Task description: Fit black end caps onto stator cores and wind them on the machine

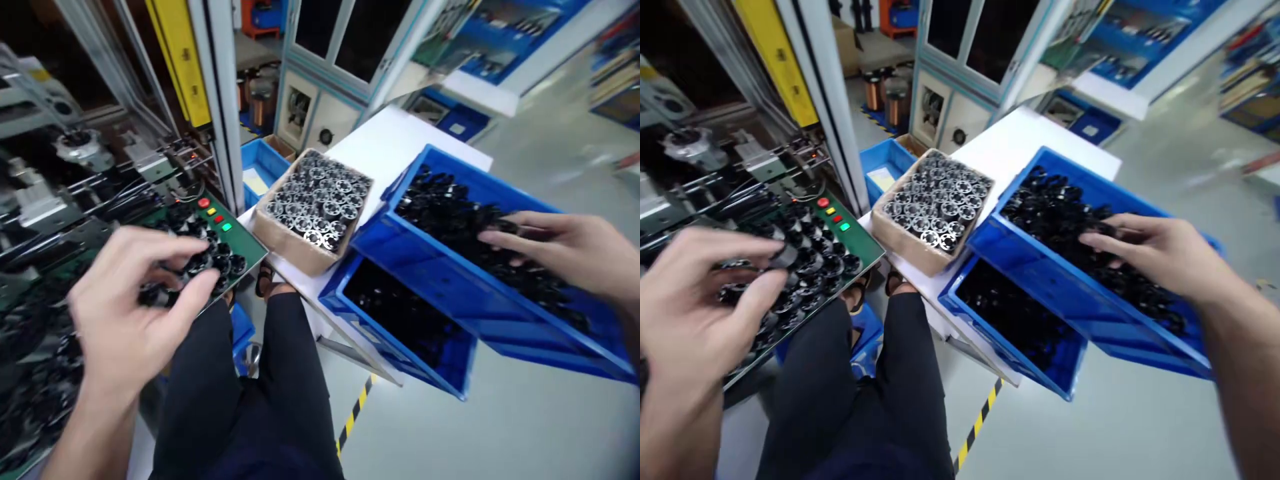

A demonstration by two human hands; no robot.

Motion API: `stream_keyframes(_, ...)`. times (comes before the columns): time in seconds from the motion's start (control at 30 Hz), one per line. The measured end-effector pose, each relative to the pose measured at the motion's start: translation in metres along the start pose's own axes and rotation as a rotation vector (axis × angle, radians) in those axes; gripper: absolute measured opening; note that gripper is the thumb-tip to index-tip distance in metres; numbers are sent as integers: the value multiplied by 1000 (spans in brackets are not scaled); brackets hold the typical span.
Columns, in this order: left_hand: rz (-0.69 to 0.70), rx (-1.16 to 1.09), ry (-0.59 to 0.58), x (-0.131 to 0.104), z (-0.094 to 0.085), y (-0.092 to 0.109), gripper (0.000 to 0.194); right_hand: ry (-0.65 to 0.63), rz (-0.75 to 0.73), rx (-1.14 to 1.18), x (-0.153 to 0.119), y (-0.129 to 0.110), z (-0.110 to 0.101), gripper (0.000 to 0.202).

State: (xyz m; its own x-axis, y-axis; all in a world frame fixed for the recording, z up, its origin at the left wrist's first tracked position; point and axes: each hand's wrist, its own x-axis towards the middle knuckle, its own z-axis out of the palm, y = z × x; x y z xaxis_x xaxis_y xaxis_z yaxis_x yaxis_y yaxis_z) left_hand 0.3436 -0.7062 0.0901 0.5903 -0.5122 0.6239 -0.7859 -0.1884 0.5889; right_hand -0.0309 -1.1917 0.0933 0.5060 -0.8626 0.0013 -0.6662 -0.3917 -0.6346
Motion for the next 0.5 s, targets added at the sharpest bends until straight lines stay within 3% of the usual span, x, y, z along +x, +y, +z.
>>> stream_keyframes(0.07, 39, -69, -188, 42, 51, 2, 17, 11, -7, 144, 8, 10, 4, 78)
stream_keyframes(0.2, 102, 39, -628, 114, 164, -9, 37, 137, -40, 279, 15, 14, 27, 39)
stream_keyframes(0.33, 116, 285, -937, 160, 268, -18, 71, 311, -111, 344, 17, 15, 34, 50)
stream_keyframes(0.4, 99, 365, -1012, 176, 306, -21, 84, 321, -170, 389, 16, 15, 32, 52)
stream_keyframes(0.5, 102, 420, -1134, 195, 343, -24, 97, 327, -225, 367, 12, 14, 31, 56)
